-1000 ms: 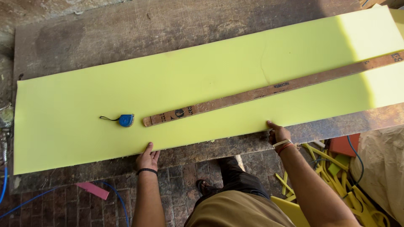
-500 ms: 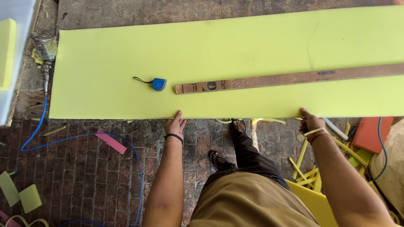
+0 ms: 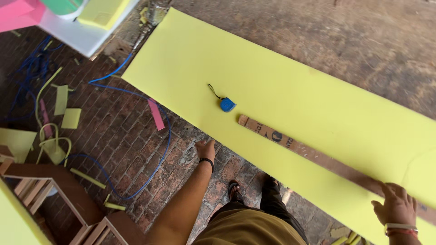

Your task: The person assembles large yellow foam shapes on a work table. They apply hot glue from a glue gun along a foam edge, press a foam strip into the joint and hold it, then measure a foam sheet with a tape measure and straightedge and cut the foam with a hand saw.

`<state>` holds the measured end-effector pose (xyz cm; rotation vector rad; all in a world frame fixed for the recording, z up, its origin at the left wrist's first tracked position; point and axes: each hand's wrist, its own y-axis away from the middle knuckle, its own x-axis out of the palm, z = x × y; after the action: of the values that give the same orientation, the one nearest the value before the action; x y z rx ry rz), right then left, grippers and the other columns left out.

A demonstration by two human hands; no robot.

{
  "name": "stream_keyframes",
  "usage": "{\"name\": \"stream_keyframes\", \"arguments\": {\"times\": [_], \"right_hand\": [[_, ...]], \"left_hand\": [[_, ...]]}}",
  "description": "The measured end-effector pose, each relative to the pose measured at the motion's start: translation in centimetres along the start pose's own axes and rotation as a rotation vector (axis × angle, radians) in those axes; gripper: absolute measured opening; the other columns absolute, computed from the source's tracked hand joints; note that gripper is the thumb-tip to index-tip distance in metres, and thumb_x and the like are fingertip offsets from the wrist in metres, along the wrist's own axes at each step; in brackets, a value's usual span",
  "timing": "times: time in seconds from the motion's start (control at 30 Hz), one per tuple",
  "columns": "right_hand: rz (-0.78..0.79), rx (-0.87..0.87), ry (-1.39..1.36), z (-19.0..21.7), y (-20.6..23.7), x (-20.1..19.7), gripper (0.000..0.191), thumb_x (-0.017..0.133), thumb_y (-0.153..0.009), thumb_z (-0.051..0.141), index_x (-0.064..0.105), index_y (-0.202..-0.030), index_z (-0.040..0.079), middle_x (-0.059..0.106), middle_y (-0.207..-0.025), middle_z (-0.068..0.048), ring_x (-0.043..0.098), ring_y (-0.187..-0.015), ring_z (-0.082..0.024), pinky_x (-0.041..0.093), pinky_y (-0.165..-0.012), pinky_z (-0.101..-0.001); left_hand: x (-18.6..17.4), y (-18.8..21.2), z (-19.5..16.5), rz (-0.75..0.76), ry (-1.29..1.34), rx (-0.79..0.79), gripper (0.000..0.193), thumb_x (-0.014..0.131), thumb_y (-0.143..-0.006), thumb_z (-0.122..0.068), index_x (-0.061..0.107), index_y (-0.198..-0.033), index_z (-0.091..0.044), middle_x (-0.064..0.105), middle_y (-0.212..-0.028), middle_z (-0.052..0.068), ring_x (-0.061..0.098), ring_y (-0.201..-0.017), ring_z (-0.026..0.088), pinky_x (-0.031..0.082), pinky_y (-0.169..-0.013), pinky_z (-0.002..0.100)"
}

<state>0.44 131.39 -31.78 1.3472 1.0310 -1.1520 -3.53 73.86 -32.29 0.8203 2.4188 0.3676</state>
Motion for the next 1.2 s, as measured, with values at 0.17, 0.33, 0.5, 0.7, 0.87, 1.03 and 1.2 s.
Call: {"name": "stream_keyframes", "arguments": {"times": [0.17, 0.33, 0.5, 0.7, 0.87, 1.03, 1.2], "right_hand": [[0.098, -0.106, -0.139, 1.7, -5.5, 0.9, 0.079, 0.094, -0.063, 0.029, 0.067, -0.138, 0.034, 0.066, -0.136, -0.005, 0.062, -0.126, -0.033, 0.055, -0.106, -0.0481], [-0.183, -0.273, -0.213, 2.7, -11.5, -1.3, 0.077, 0.089, -0.064, 0.026, 0.069, -0.138, 0.030, 0.067, -0.124, -0.007, 0.065, -0.114, -0.029, 0.055, -0.103, -0.0433], [-0.202, -0.355, -0.156, 10.4, -20.7, -4.8, 0.072, 0.089, -0.072, 0.032, 0.068, -0.141, 0.026, 0.066, -0.125, -0.009, 0.064, -0.114, -0.032, 0.055, -0.104, -0.0446], [0.046, -0.429, -0.189, 27.7, -30.5, -9.1, 0.076, 0.090, -0.070, 0.035, 0.065, -0.141, 0.028, 0.064, -0.133, -0.014, 0.063, -0.119, -0.035, 0.054, -0.098, -0.0459], [-0.149, -0.541, -0.437, 39.7, -33.3, -8.3, 0.051, 0.079, -0.087, 0.032, 0.071, -0.135, 0.022, 0.072, -0.132, -0.009, 0.071, -0.113, -0.030, 0.058, -0.095, -0.0421], [0.200, -0.420, -0.476, 49.0, -28.7, -5.4, 0.050, 0.082, -0.084, 0.037, 0.073, -0.131, 0.023, 0.076, -0.118, -0.010, 0.075, -0.093, -0.027, 0.061, -0.085, -0.0391], [0.430, -0.413, -0.623, 53.9, -22.9, -4.0, 0.046, 0.079, -0.085, 0.031, 0.074, -0.128, 0.017, 0.078, -0.119, -0.009, 0.076, -0.103, -0.024, 0.060, -0.089, -0.0371]], "left_hand": [[-1.0, -1.6, -2.2, 0.129, 0.075, -0.192, 0.035, 0.069, -0.087, -0.016, 0.054, -0.117, -0.009, 0.062, -0.097, 0.007, 0.061, -0.078, 0.025, 0.050, -0.070, 0.046], [-0.6, -1.9, -3.3, 0.120, -0.199, 0.046, 0.029, 0.069, -0.089, -0.017, 0.061, -0.115, -0.007, 0.071, -0.104, 0.008, 0.070, -0.088, 0.022, 0.058, -0.078, 0.043], [2.0, -3.2, -5.7, 0.155, -0.558, 0.538, 0.033, 0.073, -0.083, -0.020, 0.064, -0.114, -0.010, 0.068, -0.113, 0.011, 0.065, -0.107, 0.029, 0.053, -0.089, 0.048], [6.5, -6.9, -11.1, 0.175, -0.777, 0.756, 0.044, 0.071, -0.079, -0.018, 0.065, -0.122, -0.011, 0.062, -0.130, 0.014, 0.057, -0.125, 0.033, 0.046, -0.100, 0.054], [7.4, -10.4, -12.4, 0.486, -1.008, 1.029, 0.048, 0.071, -0.081, -0.016, 0.066, -0.129, -0.017, 0.054, -0.147, 0.012, 0.050, -0.135, 0.033, 0.045, -0.105, 0.053], [3.8, -14.5, -13.3, 0.698, -0.753, 0.908, 0.048, 0.073, -0.075, -0.019, 0.071, -0.123, -0.020, 0.070, -0.120, 0.005, 0.061, -0.124, 0.028, 0.052, -0.104, 0.043], [-3.8, -20.1, -11.0, 0.717, -0.178, 0.233, 0.051, 0.076, -0.081, -0.032, 0.063, -0.124, -0.009, 0.067, -0.113, 0.009, 0.064, -0.110, 0.027, 0.051, -0.098, 0.042]]}}
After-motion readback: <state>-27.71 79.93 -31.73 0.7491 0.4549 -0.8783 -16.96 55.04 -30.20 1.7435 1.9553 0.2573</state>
